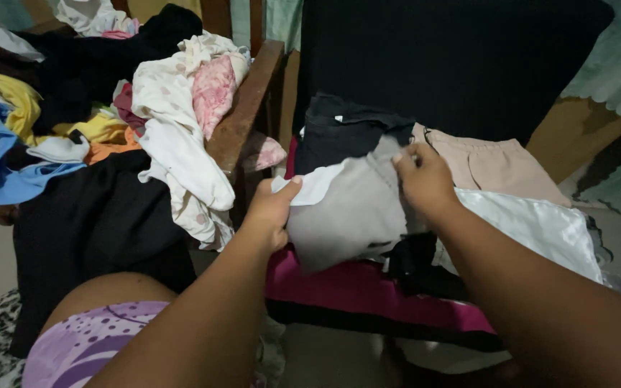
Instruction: Folding a pile of laundry including shirts and undergarments on a chair.
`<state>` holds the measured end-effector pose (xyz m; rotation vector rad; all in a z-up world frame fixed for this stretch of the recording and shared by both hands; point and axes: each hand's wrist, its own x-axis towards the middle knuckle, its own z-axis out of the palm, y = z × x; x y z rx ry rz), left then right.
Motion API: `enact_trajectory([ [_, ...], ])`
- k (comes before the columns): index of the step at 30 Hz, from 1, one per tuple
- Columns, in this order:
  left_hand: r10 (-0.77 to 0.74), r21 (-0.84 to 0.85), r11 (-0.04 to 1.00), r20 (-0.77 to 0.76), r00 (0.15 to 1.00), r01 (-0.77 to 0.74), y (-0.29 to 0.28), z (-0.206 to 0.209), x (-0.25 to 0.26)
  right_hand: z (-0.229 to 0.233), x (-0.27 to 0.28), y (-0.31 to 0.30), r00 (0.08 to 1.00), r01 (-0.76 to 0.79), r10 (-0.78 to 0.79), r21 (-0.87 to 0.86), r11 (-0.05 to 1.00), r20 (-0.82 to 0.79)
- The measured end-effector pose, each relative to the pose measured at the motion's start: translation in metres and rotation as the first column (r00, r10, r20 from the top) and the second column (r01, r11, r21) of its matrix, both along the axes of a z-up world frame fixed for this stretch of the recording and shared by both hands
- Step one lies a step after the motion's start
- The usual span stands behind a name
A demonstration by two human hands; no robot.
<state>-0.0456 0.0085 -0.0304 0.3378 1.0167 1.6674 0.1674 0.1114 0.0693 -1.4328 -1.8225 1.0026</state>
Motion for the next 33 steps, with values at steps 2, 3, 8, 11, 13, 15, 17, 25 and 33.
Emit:
enact_trajectory([
  [2, 0.131, -0.013, 0.99, -0.257, 0.958, -0.139, 0.011, -0.019, -0.004, 0.006, 0.0, -0.002, 0.994, 0.054, -0.068, 0.163, 0.985, 0.087],
  [3, 0.13, -0.012, 0.99, -0.258, 0.957, -0.137, 0.015, -0.031, -0.006, -0.006, 0.003, 0.01, 0.994, 0.055, -0.07, 0.164, 0.985, 0.086],
  [8, 0.236, -0.1, 0.956, -0.292, 0.927, -0.275, 0.004, -0.022, 0.006, -0.019, 0.018, 0.014, 0.961, -0.085, 0.022, 0.218, 0.972, 0.277],
  [11, 0.112, -0.183, 0.978, 0.072, 0.991, -0.098, -0.014, 0.003, 0.012, -0.032, 0.025, 0.009, 0.946, -0.101, 0.07, 0.084, 0.991, 0.315],
  [13, -0.024, -0.189, 0.981, 0.11, 0.994, 0.045, -0.022, 0.006, 0.01, -0.028, 0.024, 0.001, 0.944, -0.099, 0.077, 0.051, 0.994, 0.321],
  [15, -0.157, -0.187, 0.965, 0.145, 0.977, 0.183, -0.031, 0.007, 0.008, -0.032, 0.026, 0.004, 0.942, -0.099, 0.087, 0.023, 0.995, 0.323],
  [17, -0.321, -0.186, 0.923, 0.112, 0.94, 0.337, -0.04, 0.007, 0.007, -0.042, 0.029, 0.016, 0.968, -0.061, 0.041, 0.073, 0.995, 0.247],
  [25, -0.326, 0.024, 0.944, 0.23, 0.917, 0.33, 0.003, 0.042, 0.002, -0.02, 0.058, 0.018, 0.999, 0.038, -0.038, 0.017, 0.999, -0.017],
  [33, -0.348, -0.087, 0.935, -0.058, 0.936, 0.343, 0.081, 0.148, 0.072, -0.021, 0.101, 0.035, 0.865, -0.079, -0.195, -0.51, 0.857, -0.462],
])
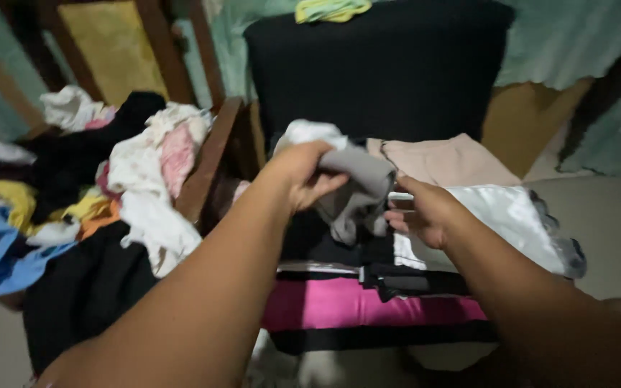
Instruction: Folding a pile of laundry including shirts and undergarments on a chair.
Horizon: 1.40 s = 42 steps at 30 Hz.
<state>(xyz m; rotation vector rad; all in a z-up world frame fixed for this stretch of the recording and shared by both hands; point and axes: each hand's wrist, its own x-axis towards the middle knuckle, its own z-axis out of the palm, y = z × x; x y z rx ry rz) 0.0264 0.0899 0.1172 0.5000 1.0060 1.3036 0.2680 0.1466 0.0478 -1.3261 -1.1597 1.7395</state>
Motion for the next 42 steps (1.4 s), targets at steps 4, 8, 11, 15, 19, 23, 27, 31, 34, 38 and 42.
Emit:
enact_trajectory([
  [4, -0.228, 0.174, 0.96, 0.038, 0.973, 0.218, 0.029, 0.052, 0.054, 0.048, 0.031, -0.029, 0.975, 0.044, -0.092, -0.228, 0.973, -0.202],
  [8, -0.433, 0.361, 0.866, 0.191, 0.881, 0.347, 0.043, 0.075, 0.109, 0.075, 0.077, -0.043, 0.821, 0.018, -0.154, -0.244, 0.97, -0.55],
  [11, -0.499, 0.364, 0.85, 0.321, 0.805, 0.381, 0.086, 0.043, 0.122, 0.057, 0.132, -0.015, 0.624, 0.124, -0.124, -0.059, 0.991, -0.772],
  [15, -0.379, 0.177, 0.924, 0.315, 0.87, 0.338, 0.056, -0.001, 0.131, -0.025, 0.208, 0.037, 0.654, 0.281, -0.188, 0.003, 0.96, -0.733],
  [19, -0.415, -0.305, 0.875, -0.068, 0.907, 0.377, 0.061, -0.126, 0.123, -0.048, 0.204, 0.01, 0.89, 0.351, -0.373, -0.127, 0.928, -0.263],
  [23, -0.357, -0.357, 0.909, -0.396, 0.846, 0.216, 0.046, -0.134, 0.141, -0.071, 0.206, 0.023, 0.884, 0.417, -0.424, -0.081, 0.905, -0.195],
  [27, -0.263, -0.23, 0.96, -0.559, 0.786, 0.158, 0.07, -0.102, 0.149, -0.048, 0.201, 0.013, 0.844, 0.452, -0.435, -0.021, 0.892, -0.313],
  [31, -0.198, -0.03, 0.979, -0.411, 0.89, 0.204, 0.048, -0.047, 0.15, -0.027, 0.208, 0.003, 0.773, 0.515, -0.496, -0.066, 0.855, -0.395],
  [34, -0.194, -0.086, 0.981, -0.456, 0.869, 0.174, 0.04, -0.073, 0.137, 0.008, 0.193, -0.03, 0.875, 0.481, -0.483, -0.055, 0.875, -0.022],
  [38, -0.127, -0.231, 0.973, -0.606, 0.786, -0.021, 0.0, -0.071, 0.144, -0.036, 0.198, -0.014, 0.889, 0.358, -0.359, 0.057, 0.932, 0.284],
  [42, 0.002, -0.007, 1.0, -0.857, 0.515, -0.014, 0.005, -0.073, 0.145, -0.038, 0.196, -0.006, 0.85, 0.328, -0.397, 0.242, 0.913, 0.347],
])
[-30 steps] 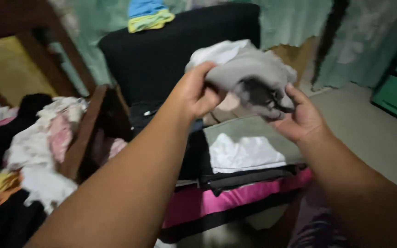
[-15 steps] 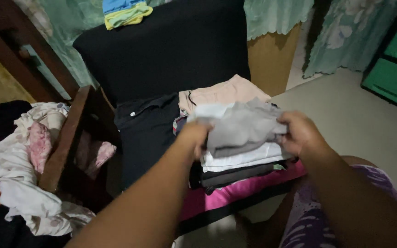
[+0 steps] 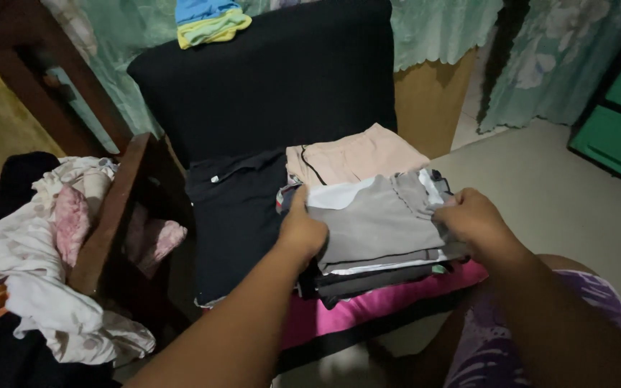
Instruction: Folding a pile of laundry including shirts and undergarments on a chair.
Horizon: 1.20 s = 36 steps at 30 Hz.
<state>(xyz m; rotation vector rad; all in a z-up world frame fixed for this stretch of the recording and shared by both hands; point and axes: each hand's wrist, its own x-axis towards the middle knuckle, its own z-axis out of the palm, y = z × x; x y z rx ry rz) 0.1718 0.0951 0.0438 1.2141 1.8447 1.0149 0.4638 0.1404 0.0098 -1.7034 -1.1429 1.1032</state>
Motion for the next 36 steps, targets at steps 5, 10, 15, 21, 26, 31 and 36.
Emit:
enact_trajectory([
  [5, -0.189, -0.014, 0.971, -0.648, 0.738, 0.237, -0.02, 0.036, 0.027, 0.029, -0.038, -0.011, 0.782, -0.201, -0.215, 0.563, 0.802, 0.585],
  [10, -0.431, -0.268, 0.898, -0.695, 0.575, 0.349, -0.01, 0.018, 0.033, -0.001, -0.092, -0.004, 0.601, -0.449, -0.055, 0.394, 0.802, 0.798],
  [15, -0.585, -0.494, 0.808, -0.611, 0.534, 0.319, 0.004, -0.009, 0.018, -0.041, -0.099, 0.012, 0.525, -0.46, 0.257, 0.017, 0.888, 0.811],
  [21, -0.616, -0.558, 0.77, -0.524, 0.589, 0.309, 0.029, -0.029, 0.009, -0.069, -0.1, 0.045, 0.453, -0.477, 0.399, -0.161, 0.864, 0.797],
  [26, -0.628, -0.579, 0.753, -0.489, 0.605, 0.313, 0.029, -0.025, 0.008, -0.072, -0.097, 0.053, 0.443, -0.532, 0.372, -0.094, 0.841, 0.816],
  [31, -0.633, -0.508, 0.769, -0.521, 0.573, 0.388, 0.019, -0.029, -0.003, -0.039, -0.101, 0.042, 0.401, -0.517, 0.469, -0.227, 0.825, 0.787],
  [36, -0.494, -0.289, 0.869, -0.533, 0.687, 0.4, -0.005, -0.023, -0.037, -0.016, -0.123, 0.047, 0.414, -0.474, 0.452, -0.236, 0.848, 0.79],
])
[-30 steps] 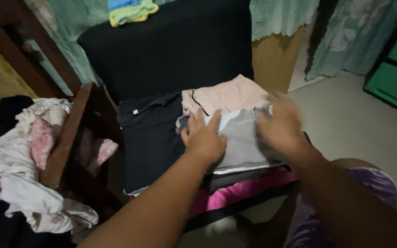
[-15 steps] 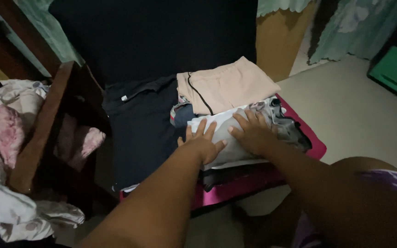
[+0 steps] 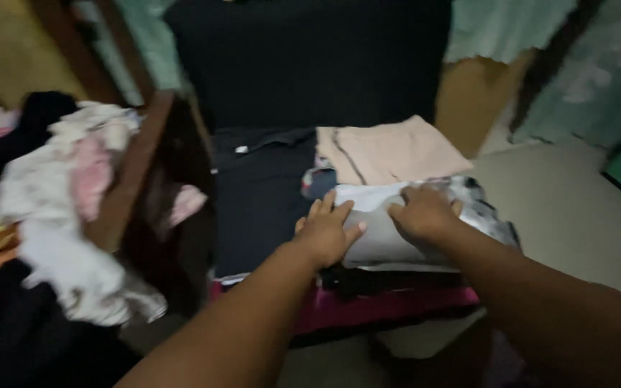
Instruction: Folding a pile of laundry including shirts and undergarments on a chair.
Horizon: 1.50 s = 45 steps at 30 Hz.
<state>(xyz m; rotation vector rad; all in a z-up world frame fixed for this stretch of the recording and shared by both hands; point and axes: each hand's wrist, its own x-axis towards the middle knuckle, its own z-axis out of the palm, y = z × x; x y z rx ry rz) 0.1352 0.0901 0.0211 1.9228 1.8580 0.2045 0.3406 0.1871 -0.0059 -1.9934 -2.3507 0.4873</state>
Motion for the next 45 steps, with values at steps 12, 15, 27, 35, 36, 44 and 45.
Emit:
enact_trajectory([
  [12, 0.352, 0.784, 0.352, 0.396, 0.848, -0.512, -0.08, 0.087, -0.24, 0.079, -0.206, -0.061, 0.775, -0.239, 0.504, 0.562, 0.792, -0.381],
  [15, 0.354, 0.902, 0.107, 0.358, 0.864, -0.418, -0.093, 0.065, -0.323, 0.099, -0.259, -0.079, 0.641, -0.334, 0.687, 0.682, 0.651, -0.342],
  [27, 0.88, 0.365, 0.358, 0.175, 0.441, -0.859, -0.192, 0.021, -0.425, 0.106, -0.422, -0.154, 0.122, -0.71, 0.974, 0.669, 0.221, -0.193],
  [35, 0.786, 0.126, 0.61, -0.225, 0.576, -0.782, -0.171, 0.007, -0.456, 0.077, -0.416, -0.165, 0.349, -0.874, 0.935, 0.381, 0.302, 0.06],
  [36, 0.778, 0.124, 0.62, -0.218, 0.589, -0.774, -0.17, 0.008, -0.455, 0.078, -0.417, -0.165, 0.362, -0.872, 0.93, 0.378, 0.313, 0.065],
  [44, 0.752, 0.227, 0.639, -0.385, 0.535, -0.735, -0.161, 0.01, -0.466, 0.091, -0.42, -0.167, 0.355, -0.899, 0.933, 0.294, 0.326, 0.051],
  [45, 0.752, 0.229, 0.638, -0.39, 0.532, -0.735, -0.152, -0.009, -0.49, 0.093, -0.42, -0.168, 0.353, -0.898, 0.934, 0.297, 0.325, 0.047],
])
